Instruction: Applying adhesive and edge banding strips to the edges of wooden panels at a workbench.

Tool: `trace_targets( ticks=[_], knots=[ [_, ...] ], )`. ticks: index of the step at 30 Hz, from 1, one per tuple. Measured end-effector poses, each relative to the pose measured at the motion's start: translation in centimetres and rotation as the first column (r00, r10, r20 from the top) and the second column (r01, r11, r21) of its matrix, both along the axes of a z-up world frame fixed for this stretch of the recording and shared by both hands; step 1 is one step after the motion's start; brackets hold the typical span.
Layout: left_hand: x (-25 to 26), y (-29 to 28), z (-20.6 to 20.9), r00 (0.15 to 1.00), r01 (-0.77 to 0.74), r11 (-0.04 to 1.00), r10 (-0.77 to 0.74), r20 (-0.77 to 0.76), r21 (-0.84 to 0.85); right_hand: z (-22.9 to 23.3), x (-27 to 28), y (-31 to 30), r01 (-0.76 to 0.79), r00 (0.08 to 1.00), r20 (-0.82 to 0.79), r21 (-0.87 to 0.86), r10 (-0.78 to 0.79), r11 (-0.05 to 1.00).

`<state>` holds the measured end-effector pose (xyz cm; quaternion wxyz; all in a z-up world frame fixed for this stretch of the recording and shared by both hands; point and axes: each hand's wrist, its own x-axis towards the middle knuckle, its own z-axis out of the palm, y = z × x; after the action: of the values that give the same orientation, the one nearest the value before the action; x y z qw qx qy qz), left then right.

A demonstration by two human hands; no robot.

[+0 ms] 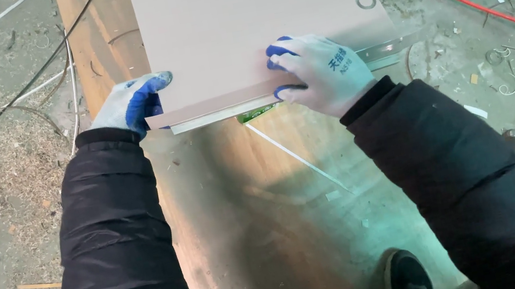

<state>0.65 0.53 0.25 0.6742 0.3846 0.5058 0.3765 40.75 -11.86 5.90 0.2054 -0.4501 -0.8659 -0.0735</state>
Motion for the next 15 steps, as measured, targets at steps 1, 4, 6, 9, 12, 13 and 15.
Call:
trace_targets(
  ticks=[1,4,6,9,12,13,15],
  knots=[
    [-0.3,0.4,-0.9,1.000,-0.005,1.000,0.005,0.001,-0.003,1.0,-0.3,-0.1,-0.005,1.000,0.001,-0.003,0.005,1.000],
    [-0.3,0.8,-1.7,1.000,0.012,1.000,-0.012,-0.007,0.024,2.6,-0.4,-0.3,0.011,0.995,0.100,-0.090,-0.002,0.996],
    [0.0,-0.6,0.1,1.000,0.006,1.000,-0.006,0.015,0.021,1.3,0.1,0.1,-0.088,0.975,0.219,0.203,0.042,0.975],
    [-0.2,-0.1,-1.0,0.999,0.023,0.999,-0.024,0.027,0.035,0.9,-0.2,0.1,-0.170,0.950,0.304,0.314,0.070,0.934],
    [-0.2,0.0,-0.7,1.000,0.003,0.999,-0.003,-0.006,0.046,0.1,0.5,0.6,-0.234,0.928,0.355,0.319,0.113,0.918],
    [-0.2,-0.2,-0.4,1.000,0.001,0.999,0.000,-0.007,0.045,0.0,0.4,0.7,-0.236,0.928,0.353,0.318,0.116,0.918],
    [0.0,-0.6,0.1,1.000,0.002,0.998,-0.002,0.000,0.061,-0.3,0.5,0.7,-0.264,0.920,0.372,0.351,0.126,0.898]
  ],
)
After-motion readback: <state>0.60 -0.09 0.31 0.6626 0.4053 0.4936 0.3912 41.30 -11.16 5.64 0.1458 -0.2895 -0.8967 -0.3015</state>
